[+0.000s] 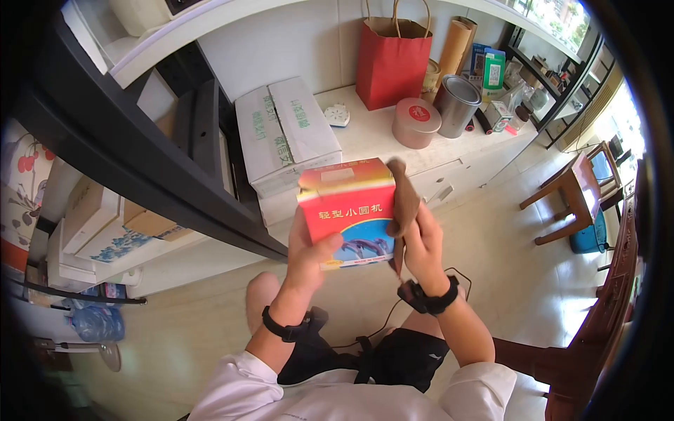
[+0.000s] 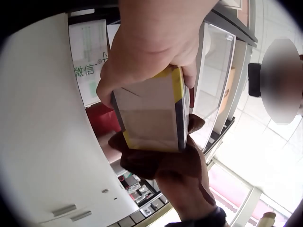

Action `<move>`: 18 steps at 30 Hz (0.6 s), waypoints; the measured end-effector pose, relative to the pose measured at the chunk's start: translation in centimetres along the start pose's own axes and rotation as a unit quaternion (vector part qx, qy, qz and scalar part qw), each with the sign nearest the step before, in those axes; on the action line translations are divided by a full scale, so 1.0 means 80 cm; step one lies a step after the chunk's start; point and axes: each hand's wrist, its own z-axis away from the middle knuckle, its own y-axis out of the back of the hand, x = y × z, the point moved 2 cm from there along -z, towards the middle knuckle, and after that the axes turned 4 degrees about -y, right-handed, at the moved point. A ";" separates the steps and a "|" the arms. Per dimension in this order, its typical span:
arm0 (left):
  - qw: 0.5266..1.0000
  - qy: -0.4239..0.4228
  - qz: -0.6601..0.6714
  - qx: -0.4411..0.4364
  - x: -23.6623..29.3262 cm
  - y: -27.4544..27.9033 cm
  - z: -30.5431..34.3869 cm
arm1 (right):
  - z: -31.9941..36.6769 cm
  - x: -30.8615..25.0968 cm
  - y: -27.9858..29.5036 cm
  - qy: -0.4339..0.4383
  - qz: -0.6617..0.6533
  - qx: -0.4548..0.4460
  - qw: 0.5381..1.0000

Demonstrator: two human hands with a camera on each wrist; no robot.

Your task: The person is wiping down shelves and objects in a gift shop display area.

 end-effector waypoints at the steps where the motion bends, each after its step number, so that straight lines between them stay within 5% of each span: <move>1: 1.000 -0.007 -0.008 0.003 0.004 0.001 -0.002 | 0.011 0.026 0.004 0.021 0.037 -0.006 0.999; 5: 0.996 -0.058 -0.066 0.021 0.011 -0.001 -0.001 | 0.038 0.053 -0.001 0.074 0.050 -0.001 0.996; 8: 0.993 -0.072 -0.097 0.007 -0.002 -0.013 0.007 | 0.010 0.031 0.007 -0.003 0.002 0.053 0.999; 9: 0.991 -0.083 -0.105 -0.005 -0.002 -0.021 0.012 | -0.008 0.015 0.008 0.108 0.026 0.051 0.993; 11: 0.986 -0.107 -0.131 -0.003 0.002 -0.032 0.015 | -0.016 0.003 0.003 0.060 -0.097 0.037 0.993; 14: 0.976 -0.131 -0.170 0.023 0.008 -0.032 0.002 | 0.001 0.008 -0.004 -0.014 -0.095 0.036 0.995; 18: 0.970 -0.127 -0.191 0.081 -0.001 -0.041 -0.003 | 0.014 0.025 -0.021 0.053 -0.088 0.029 0.994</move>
